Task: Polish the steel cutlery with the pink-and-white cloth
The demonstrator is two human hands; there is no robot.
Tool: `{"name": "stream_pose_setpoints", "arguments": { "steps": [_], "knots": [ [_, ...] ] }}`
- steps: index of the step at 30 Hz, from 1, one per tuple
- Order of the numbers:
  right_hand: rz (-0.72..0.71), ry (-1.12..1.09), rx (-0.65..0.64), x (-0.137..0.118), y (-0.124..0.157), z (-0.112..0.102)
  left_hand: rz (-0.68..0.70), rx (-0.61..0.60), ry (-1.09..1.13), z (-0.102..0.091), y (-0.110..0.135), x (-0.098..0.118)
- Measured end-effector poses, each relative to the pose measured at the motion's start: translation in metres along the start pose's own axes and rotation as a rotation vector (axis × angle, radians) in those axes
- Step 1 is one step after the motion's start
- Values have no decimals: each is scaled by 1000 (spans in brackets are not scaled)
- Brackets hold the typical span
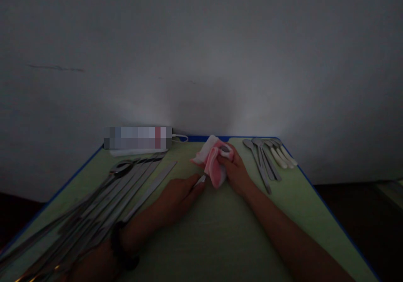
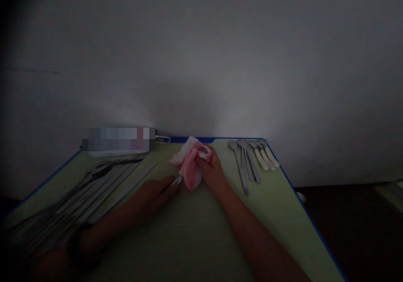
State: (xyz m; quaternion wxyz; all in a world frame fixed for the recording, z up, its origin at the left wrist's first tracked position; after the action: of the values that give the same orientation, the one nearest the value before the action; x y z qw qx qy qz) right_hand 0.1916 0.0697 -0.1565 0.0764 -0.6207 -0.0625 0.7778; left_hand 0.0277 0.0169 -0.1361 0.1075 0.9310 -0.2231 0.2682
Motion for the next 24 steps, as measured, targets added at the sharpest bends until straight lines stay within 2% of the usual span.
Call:
{"name": "stream_pose_setpoints", "arguments": {
  "steps": [7, 13, 17, 19, 21, 24],
  "knots": [
    [-146, 257, 57, -16, 0, -2, 34, -8, -37, 1, 0, 0],
    [-149, 423, 160, -20, 3, -6, 17, -39, 25, -1, 1, 0],
    [14, 320, 247, -11, 8, -5, 17, -13, 210, -9, 1, 3],
    [52, 231, 287, -5, 12, -2, 15, 1, 281, -10, 0, 3],
    [69, 160, 322, -1, 17, 4, 40, 16, 315, -9, -2, 2],
    [140, 84, 307, 3, 26, 17, 52, 34, 309, -4, -4, -1]
  ]
}}
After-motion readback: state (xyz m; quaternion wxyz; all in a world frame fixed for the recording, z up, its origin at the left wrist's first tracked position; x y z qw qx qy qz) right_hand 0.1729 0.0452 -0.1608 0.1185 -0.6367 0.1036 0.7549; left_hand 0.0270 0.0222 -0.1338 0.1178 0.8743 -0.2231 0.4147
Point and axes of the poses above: each hand's wrist, its own y-axis away from the middle knuckle, its own z-axis out of the palm, x = y × z, the point moved 3 cm from there along -y, towards the middle knuckle, and after that the axes turned 3 degrees about y, right-handed, at the moved point
